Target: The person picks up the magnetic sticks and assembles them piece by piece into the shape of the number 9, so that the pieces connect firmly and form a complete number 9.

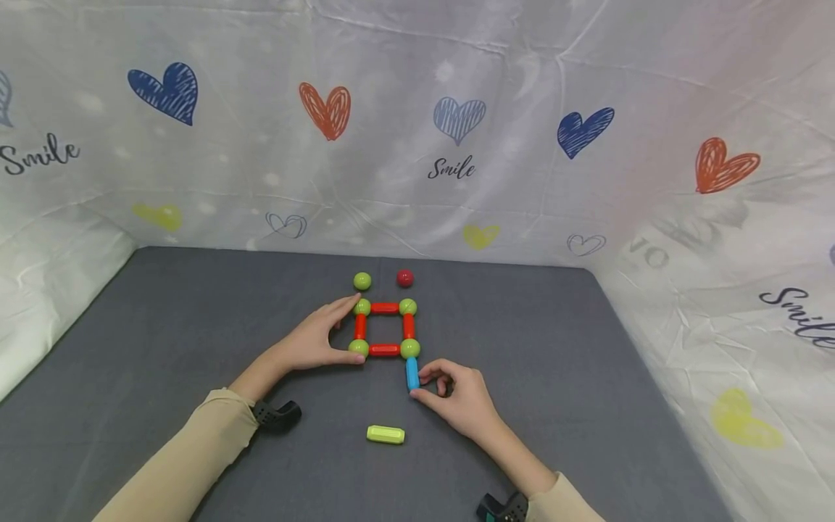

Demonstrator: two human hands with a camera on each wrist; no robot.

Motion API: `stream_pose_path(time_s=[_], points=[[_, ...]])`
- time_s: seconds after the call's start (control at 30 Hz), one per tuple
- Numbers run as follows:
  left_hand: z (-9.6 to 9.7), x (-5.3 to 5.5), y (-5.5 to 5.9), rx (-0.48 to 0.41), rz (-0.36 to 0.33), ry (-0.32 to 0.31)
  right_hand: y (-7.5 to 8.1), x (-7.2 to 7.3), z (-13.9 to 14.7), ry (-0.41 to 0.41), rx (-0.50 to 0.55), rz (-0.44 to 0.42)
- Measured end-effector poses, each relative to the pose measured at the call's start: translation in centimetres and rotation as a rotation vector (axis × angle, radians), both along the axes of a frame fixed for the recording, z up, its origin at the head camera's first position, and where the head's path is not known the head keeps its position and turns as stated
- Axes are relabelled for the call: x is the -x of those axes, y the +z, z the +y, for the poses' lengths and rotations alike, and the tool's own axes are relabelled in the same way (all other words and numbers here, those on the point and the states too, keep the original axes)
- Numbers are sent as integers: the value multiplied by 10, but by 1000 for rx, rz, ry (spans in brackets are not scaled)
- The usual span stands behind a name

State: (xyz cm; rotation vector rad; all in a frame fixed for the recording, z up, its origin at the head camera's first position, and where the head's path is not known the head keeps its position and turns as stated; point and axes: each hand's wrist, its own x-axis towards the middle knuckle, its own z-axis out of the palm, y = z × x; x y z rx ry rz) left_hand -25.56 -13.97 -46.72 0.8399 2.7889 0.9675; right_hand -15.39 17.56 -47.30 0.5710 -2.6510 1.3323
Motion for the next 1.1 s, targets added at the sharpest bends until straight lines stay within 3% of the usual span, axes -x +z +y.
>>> stream_pose_path(time_s=[0.47,0.9,1.1], points=[[0,1,1,10,2,-1,0,0,-1,-4,-4,8],[-3,-2,-1,11,-12,15,2,2,-1,0,93,-42],[-2,-1,2,-4,-6,-5,12,16,1,-10,154,-24]])
